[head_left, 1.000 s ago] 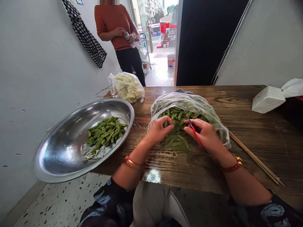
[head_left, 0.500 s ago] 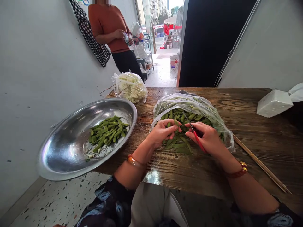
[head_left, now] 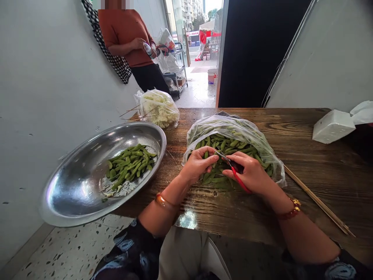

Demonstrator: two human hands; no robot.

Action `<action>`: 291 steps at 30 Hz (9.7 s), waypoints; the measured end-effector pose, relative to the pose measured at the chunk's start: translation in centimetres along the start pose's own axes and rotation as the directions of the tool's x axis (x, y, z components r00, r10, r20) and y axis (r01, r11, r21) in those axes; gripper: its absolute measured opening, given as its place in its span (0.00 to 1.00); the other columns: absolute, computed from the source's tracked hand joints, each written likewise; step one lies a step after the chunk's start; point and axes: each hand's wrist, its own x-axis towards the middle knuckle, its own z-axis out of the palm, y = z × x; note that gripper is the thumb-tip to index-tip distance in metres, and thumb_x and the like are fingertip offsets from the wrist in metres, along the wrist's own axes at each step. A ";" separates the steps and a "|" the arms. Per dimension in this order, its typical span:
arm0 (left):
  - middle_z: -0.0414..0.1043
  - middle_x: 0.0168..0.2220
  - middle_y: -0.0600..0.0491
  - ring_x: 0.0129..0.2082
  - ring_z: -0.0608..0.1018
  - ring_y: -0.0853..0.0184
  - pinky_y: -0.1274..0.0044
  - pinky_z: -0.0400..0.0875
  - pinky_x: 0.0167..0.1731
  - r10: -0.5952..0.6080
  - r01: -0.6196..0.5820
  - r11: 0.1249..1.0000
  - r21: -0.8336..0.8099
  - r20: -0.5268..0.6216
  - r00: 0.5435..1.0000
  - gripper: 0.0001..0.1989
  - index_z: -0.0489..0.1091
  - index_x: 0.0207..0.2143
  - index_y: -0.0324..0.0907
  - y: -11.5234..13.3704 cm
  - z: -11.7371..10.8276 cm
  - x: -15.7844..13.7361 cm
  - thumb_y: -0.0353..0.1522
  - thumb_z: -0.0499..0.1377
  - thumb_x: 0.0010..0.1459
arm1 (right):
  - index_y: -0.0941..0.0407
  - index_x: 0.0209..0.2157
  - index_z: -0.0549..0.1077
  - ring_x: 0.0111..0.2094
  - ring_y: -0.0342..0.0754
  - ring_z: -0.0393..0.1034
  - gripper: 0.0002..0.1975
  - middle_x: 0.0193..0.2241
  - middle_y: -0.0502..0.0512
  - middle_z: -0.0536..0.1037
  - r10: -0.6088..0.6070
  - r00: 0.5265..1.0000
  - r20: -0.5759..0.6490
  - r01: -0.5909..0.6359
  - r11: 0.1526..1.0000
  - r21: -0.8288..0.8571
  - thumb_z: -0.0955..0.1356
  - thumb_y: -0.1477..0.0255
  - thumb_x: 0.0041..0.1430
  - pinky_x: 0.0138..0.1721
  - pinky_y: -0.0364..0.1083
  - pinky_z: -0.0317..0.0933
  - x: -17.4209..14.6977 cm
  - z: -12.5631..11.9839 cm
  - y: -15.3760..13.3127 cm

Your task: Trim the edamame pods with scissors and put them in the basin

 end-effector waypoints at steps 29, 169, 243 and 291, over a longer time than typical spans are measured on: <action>0.64 0.22 0.59 0.16 0.61 0.80 0.83 0.57 0.15 -0.013 0.002 0.975 0.220 0.048 0.999 0.18 0.68 0.25 0.37 -0.3 0.3 -0.1 0.41 0.69 0.43 | 0.57 0.36 0.76 0.30 0.47 0.69 0.14 0.29 0.54 0.74 -0.019 0.997 0.074 0.017 0.999 0.032 0.68 0.60 0.59 0.33 0.46 0.63 0.1 -0.1 -0.5; 0.72 0.28 0.55 0.15 0.61 0.80 0.85 0.53 0.14 -0.051 0.035 0.984 0.175 0.086 0.995 0.15 0.67 0.31 0.38 1.1 -0.9 0.0 0.40 0.64 0.50 | 0.55 0.43 0.75 0.35 0.52 0.72 0.16 0.36 0.57 0.77 -0.065 0.987 -0.146 0.066 0.998 0.002 0.68 0.59 0.58 0.37 0.50 0.67 0.3 0.1 0.7; 0.70 0.24 0.54 0.16 0.64 0.79 0.84 0.56 0.16 -0.058 0.032 0.961 0.275 0.089 0.994 0.17 0.75 0.30 0.34 -0.2 -0.3 -0.1 0.41 0.67 0.47 | 0.56 0.38 0.75 0.32 0.47 0.70 0.09 0.33 0.55 0.74 -0.026 0.995 0.099 0.029 0.999 -0.024 0.70 0.67 0.58 0.35 0.46 0.64 0.0 0.6 -0.2; 0.62 0.21 0.61 0.14 0.61 0.82 0.87 0.53 0.12 -0.051 0.026 0.990 -0.142 -0.178 0.983 0.20 0.63 0.27 0.39 -0.1 -0.6 0.8 0.44 0.66 0.47 | 0.56 0.42 0.76 0.36 0.50 0.73 0.15 0.36 0.57 0.78 0.011 0.997 -0.080 -0.007 0.999 0.052 0.69 0.60 0.58 0.39 0.48 0.66 0.2 0.5 -0.1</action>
